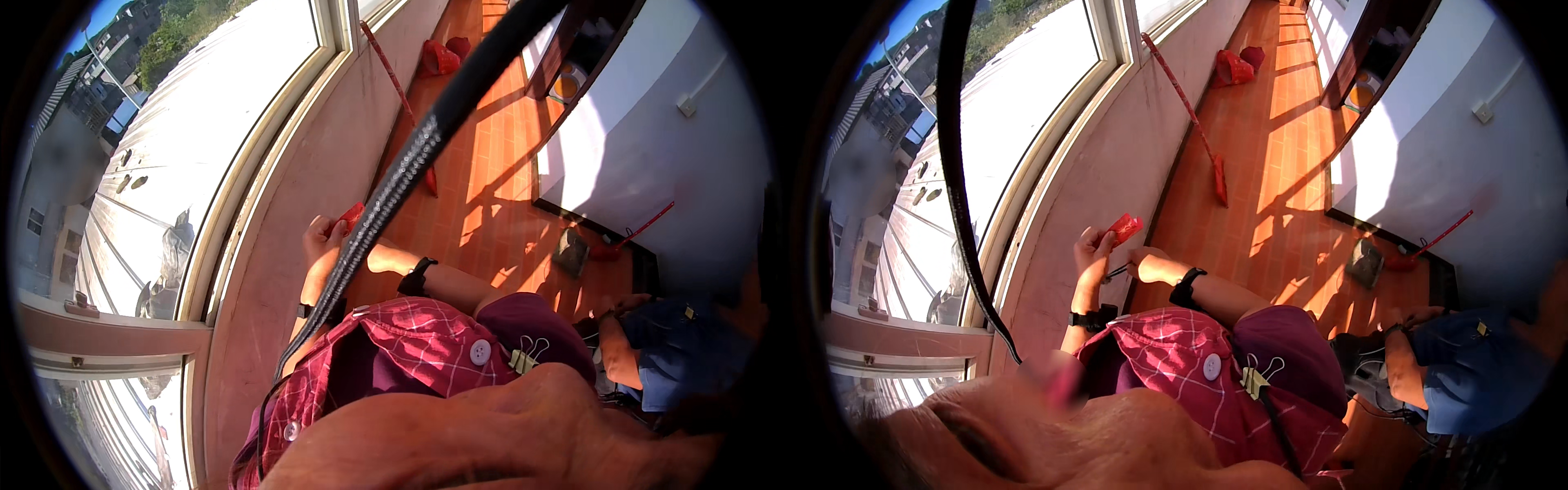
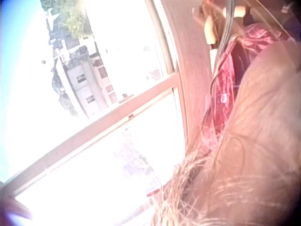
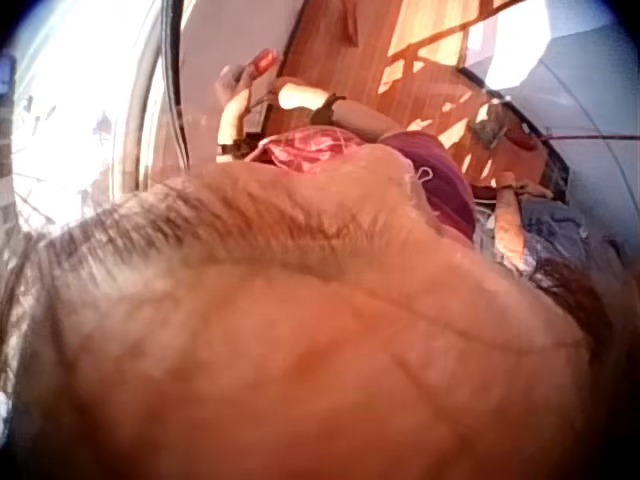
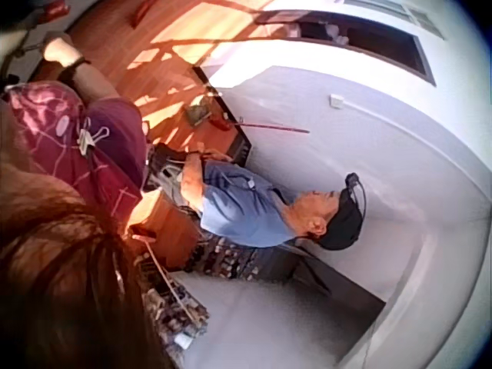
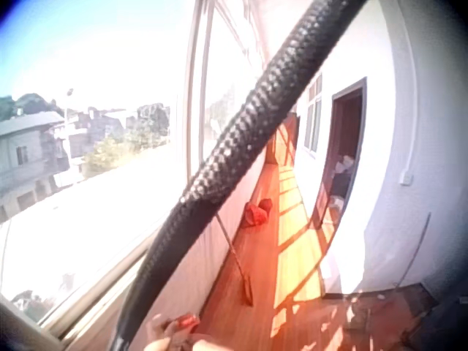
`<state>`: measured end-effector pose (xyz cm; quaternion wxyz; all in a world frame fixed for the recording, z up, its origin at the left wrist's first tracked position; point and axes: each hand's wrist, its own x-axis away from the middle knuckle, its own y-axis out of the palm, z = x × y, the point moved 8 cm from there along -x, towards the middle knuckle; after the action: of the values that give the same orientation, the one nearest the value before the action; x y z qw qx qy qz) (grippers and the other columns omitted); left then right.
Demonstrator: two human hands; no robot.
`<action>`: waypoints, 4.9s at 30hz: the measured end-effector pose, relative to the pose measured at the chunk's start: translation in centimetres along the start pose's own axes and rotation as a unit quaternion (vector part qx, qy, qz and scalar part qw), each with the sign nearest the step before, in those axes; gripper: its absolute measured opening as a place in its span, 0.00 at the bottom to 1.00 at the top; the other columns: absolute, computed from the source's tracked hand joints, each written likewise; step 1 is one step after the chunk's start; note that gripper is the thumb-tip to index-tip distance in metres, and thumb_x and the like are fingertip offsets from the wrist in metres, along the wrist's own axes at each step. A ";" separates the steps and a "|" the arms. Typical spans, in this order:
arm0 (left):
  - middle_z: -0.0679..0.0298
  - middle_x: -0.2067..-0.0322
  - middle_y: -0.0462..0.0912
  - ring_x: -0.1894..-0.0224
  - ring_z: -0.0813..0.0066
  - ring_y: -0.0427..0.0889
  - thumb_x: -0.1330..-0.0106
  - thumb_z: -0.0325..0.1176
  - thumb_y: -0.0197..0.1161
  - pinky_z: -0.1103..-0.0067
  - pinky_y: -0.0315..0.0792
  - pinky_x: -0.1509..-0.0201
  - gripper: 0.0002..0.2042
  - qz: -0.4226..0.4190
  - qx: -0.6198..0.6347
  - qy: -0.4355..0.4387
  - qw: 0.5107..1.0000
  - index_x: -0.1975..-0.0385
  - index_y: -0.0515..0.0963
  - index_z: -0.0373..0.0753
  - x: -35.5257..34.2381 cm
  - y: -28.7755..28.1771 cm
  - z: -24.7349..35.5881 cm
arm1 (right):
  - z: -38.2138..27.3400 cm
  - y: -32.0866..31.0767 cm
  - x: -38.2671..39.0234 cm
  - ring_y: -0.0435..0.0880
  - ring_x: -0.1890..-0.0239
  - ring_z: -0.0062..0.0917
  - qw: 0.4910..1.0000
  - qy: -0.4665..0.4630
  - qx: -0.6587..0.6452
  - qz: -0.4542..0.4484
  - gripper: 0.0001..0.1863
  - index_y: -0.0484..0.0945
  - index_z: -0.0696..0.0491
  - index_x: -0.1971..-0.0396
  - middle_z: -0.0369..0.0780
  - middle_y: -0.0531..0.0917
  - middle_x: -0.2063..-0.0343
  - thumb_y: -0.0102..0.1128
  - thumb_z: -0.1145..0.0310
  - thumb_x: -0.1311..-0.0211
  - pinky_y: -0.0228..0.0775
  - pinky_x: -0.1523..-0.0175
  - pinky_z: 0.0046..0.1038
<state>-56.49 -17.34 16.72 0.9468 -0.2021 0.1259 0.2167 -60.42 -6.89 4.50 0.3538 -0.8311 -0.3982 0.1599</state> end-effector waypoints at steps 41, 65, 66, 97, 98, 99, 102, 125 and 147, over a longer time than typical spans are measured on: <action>0.65 0.77 0.79 0.73 0.81 0.76 0.38 0.29 0.60 0.82 0.69 0.68 0.07 0.248 -0.100 -0.096 0.959 0.72 0.79 0.31 11.0 -16.0 -8.4 | -2.6 -12.8 -4.1 0.72 0.84 0.14 0.976 0.111 -0.164 0.087 0.16 0.75 0.56 0.50 0.34 0.77 0.81 0.49 0.71 0.37 0.64 0.80 0.18; 0.57 0.72 0.77 0.73 0.64 0.78 0.46 0.18 0.62 0.77 0.72 0.69 0.04 0.315 -0.320 0.086 0.889 0.71 0.76 0.32 8.1 -20.1 4.3 | 3.8 -32.2 -31.3 0.80 0.58 0.44 0.921 0.017 0.273 0.278 0.15 0.80 0.56 0.65 0.49 0.82 0.65 0.45 0.65 0.38 0.72 0.55 0.41; 0.57 0.72 0.77 0.73 0.63 0.78 0.46 0.18 0.63 0.76 0.72 0.69 0.05 0.307 -0.343 0.101 0.882 0.71 0.76 0.32 8.1 -19.9 4.3 | 2.8 -31.5 -30.9 0.78 0.54 0.47 0.928 0.016 0.274 0.254 0.15 0.80 0.55 0.67 0.50 0.82 0.63 0.44 0.65 0.39 0.71 0.51 0.43; 0.58 0.73 0.77 0.73 0.62 0.78 0.43 0.21 0.62 0.76 0.72 0.69 0.02 0.278 -0.249 0.097 0.923 0.73 0.76 0.33 3.6 -18.5 3.6 | -11.0 -25.1 -23.9 0.80 0.61 0.47 0.951 -0.115 0.252 0.136 0.14 0.81 0.60 0.72 0.53 0.81 0.68 0.48 0.67 0.40 0.71 0.54 0.41; 0.58 0.73 0.77 0.73 0.62 0.78 0.43 0.21 0.62 0.76 0.72 0.69 0.02 0.276 -0.249 0.126 0.920 0.73 0.77 0.33 3.2 -18.3 4.0 | -9.7 -25.6 -24.7 0.81 0.60 0.46 0.924 -0.111 0.329 0.161 0.13 0.82 0.59 0.72 0.52 0.82 0.68 0.49 0.68 0.41 0.72 0.53 0.40; 0.59 0.73 0.77 0.73 0.63 0.78 0.44 0.21 0.62 0.76 0.72 0.69 0.02 0.281 -0.250 0.126 0.918 0.73 0.77 0.33 3.2 -18.3 3.7 | -8.7 -25.0 -25.2 0.80 0.58 0.47 0.944 -0.044 0.282 0.166 0.14 0.82 0.60 0.69 0.53 0.82 0.66 0.49 0.66 0.40 0.72 0.52 0.41; 0.59 0.73 0.77 0.73 0.63 0.78 0.44 0.22 0.63 0.76 0.72 0.69 0.02 0.277 -0.230 0.112 0.926 0.73 0.77 0.33 3.4 -18.5 3.4 | -10.2 -19.9 -25.1 0.80 0.55 0.46 0.942 0.030 0.310 0.122 0.13 0.82 0.58 0.67 0.51 0.82 0.61 0.52 0.66 0.42 0.72 0.50 0.43; 0.58 0.72 0.79 0.71 0.57 0.79 0.43 0.26 0.63 0.70 0.72 0.69 0.03 0.366 -0.310 0.115 0.870 0.73 0.78 0.35 8.9 -22.5 3.4 | -21.7 -16.0 -24.1 0.76 0.81 0.25 0.939 -0.162 0.292 -0.076 0.14 0.81 0.62 0.70 0.42 0.77 0.86 0.51 0.68 0.41 0.68 0.70 0.31; 0.58 0.73 0.79 0.72 0.56 0.79 0.44 0.26 0.64 0.70 0.72 0.70 0.03 0.348 -0.371 0.111 0.854 0.74 0.78 0.35 7.8 -21.6 2.7 | -21.9 -7.3 -19.3 0.80 0.65 0.49 0.898 -0.214 0.383 0.003 0.13 0.78 0.61 0.80 0.55 0.80 0.73 0.48 0.70 0.43 0.71 0.60 0.46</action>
<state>-39.27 -31.15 23.62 0.6439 -0.5038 0.2022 0.5392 -64.65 -28.77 24.70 0.5506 -0.5779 -0.3699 0.4755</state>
